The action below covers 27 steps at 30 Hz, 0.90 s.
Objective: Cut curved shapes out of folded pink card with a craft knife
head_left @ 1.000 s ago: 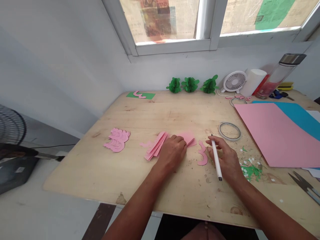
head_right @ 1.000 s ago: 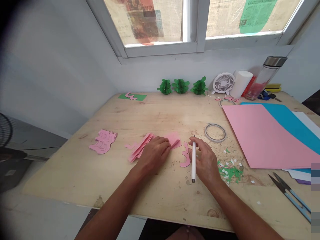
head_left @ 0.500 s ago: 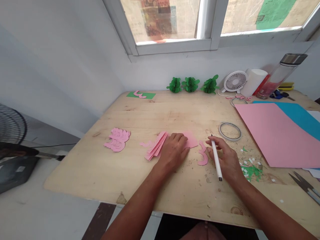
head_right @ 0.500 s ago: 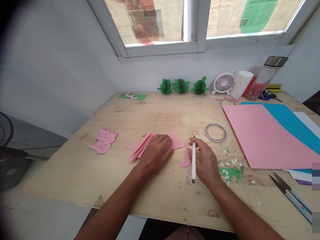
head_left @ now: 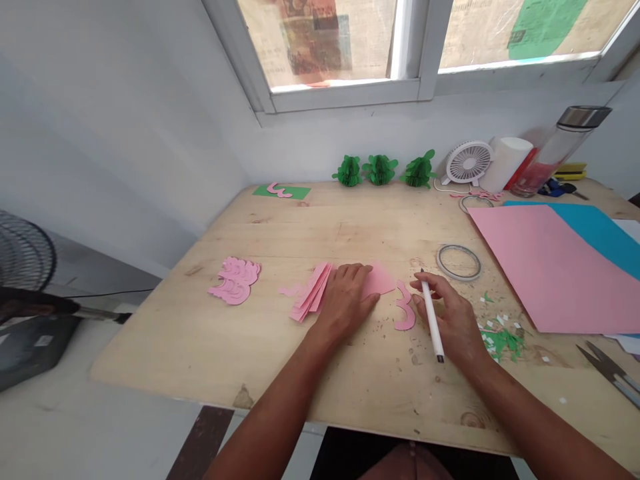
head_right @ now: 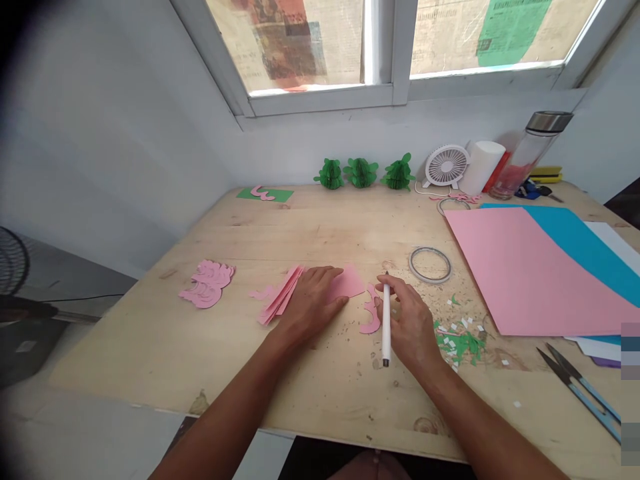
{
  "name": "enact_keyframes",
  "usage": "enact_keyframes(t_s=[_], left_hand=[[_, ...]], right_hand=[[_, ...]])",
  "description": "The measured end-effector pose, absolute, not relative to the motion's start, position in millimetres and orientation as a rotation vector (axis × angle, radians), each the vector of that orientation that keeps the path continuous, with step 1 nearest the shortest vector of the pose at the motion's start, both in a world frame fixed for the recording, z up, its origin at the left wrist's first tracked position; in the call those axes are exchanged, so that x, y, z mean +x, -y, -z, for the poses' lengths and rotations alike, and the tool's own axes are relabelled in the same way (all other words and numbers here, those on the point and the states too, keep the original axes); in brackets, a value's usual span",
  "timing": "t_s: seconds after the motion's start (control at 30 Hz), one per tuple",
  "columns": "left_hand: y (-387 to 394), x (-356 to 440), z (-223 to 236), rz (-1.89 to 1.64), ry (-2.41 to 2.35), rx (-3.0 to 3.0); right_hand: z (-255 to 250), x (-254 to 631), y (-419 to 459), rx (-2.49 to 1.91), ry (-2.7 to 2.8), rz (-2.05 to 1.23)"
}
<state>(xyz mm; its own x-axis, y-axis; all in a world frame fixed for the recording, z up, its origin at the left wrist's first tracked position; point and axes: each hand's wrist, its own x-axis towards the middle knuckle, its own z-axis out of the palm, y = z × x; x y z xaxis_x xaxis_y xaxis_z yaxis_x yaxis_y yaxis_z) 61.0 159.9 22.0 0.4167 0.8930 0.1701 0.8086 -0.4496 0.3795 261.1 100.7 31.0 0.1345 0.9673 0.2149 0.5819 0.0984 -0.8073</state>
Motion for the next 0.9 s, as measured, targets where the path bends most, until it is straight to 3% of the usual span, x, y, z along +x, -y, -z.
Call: enact_keyframes(t_s=[0.9], left_hand=[[-154.2, 64.0, -27.1, -0.536, -1.471, 2.337]], right_hand=[[-30.4, 260.7, -98.8, -1.566, 1.548, -0.615]])
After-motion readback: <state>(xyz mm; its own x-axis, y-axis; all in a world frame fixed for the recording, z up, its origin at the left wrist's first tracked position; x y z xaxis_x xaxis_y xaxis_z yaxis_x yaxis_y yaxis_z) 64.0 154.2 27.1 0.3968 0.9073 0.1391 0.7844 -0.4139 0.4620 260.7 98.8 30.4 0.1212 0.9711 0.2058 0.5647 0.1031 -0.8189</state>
